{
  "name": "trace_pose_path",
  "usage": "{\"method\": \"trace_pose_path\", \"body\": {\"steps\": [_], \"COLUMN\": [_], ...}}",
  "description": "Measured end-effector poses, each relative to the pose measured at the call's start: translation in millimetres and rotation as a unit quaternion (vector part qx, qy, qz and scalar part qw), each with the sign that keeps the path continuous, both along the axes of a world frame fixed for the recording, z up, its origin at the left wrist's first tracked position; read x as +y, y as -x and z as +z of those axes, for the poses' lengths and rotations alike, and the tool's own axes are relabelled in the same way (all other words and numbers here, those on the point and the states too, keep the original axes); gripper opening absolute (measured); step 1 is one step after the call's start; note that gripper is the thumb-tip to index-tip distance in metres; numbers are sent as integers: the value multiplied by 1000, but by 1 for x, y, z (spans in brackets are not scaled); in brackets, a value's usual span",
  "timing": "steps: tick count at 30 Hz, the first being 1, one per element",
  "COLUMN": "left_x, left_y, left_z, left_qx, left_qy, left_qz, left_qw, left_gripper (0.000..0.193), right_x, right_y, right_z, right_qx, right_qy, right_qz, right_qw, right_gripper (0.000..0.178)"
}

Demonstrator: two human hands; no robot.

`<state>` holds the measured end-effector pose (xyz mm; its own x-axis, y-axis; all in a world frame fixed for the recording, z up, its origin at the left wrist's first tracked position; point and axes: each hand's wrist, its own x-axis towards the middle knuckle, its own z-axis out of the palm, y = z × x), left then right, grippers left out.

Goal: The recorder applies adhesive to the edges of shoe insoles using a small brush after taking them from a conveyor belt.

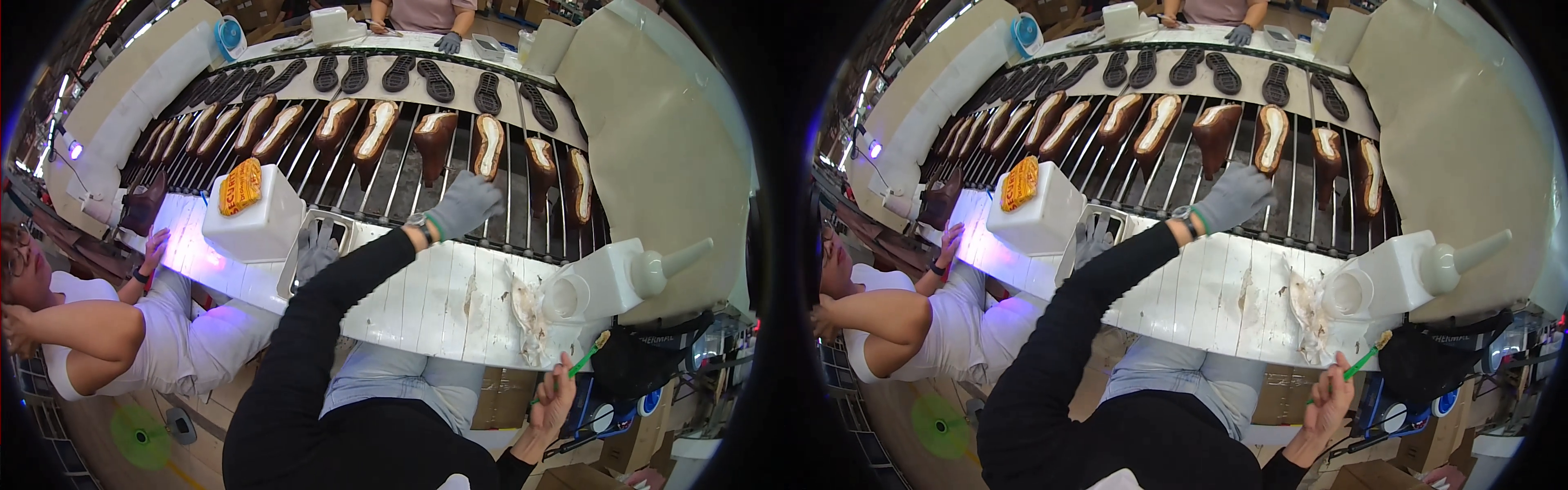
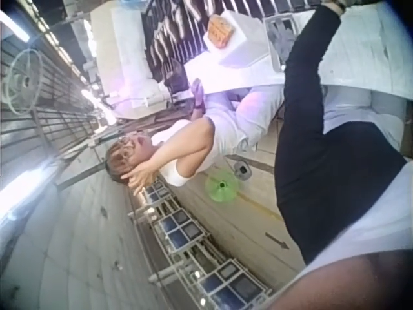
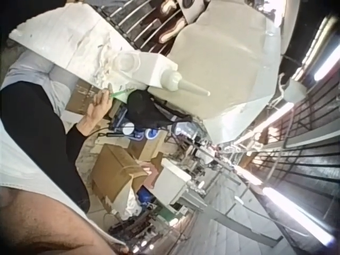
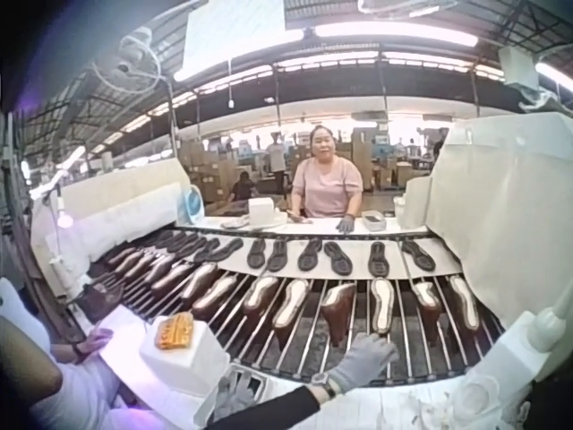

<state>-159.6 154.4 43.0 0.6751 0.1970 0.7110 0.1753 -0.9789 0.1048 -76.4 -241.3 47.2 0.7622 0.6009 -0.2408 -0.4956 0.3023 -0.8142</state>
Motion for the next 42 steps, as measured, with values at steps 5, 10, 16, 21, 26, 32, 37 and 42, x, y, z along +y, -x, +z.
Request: {"method": "trace_pose_path", "body": {"steps": [5,10,16,21,26,32,37,42], "left_x": [41,114,200,234,267,262,271,210], "left_y": [59,94,109,99,80,116,116,110], "left_z": [-1,-5,-37,-45,-99,-108,-90,-59], "left_qx": [112,102,107,157,79,53,127,49], "left_qy": [-82,108,186,264,319,325,330,278], "left_qz": [29,208,397,516,457,457,359,256], "left_qw": [990,967,892,800,826,826,864,925], "left_gripper": [18,32,58,103,102,72,87,80], "right_x": [47,81,115,134,135,139,120,108], "right_y": [32,55,85,78,58,43,22,12], "right_z": [4,-10,-43,-68,-61,-63,-49,-30], "right_qx": [11,-31,-92,-123,-69,-97,-134,-90], "right_qy": [42,107,176,216,235,65,99,105], "right_qz": [125,211,260,249,202,207,328,239], "right_qw": [991,971,945,936,948,971,930,961], "right_gripper": [8,13,21,25,26,21,24,35]}}
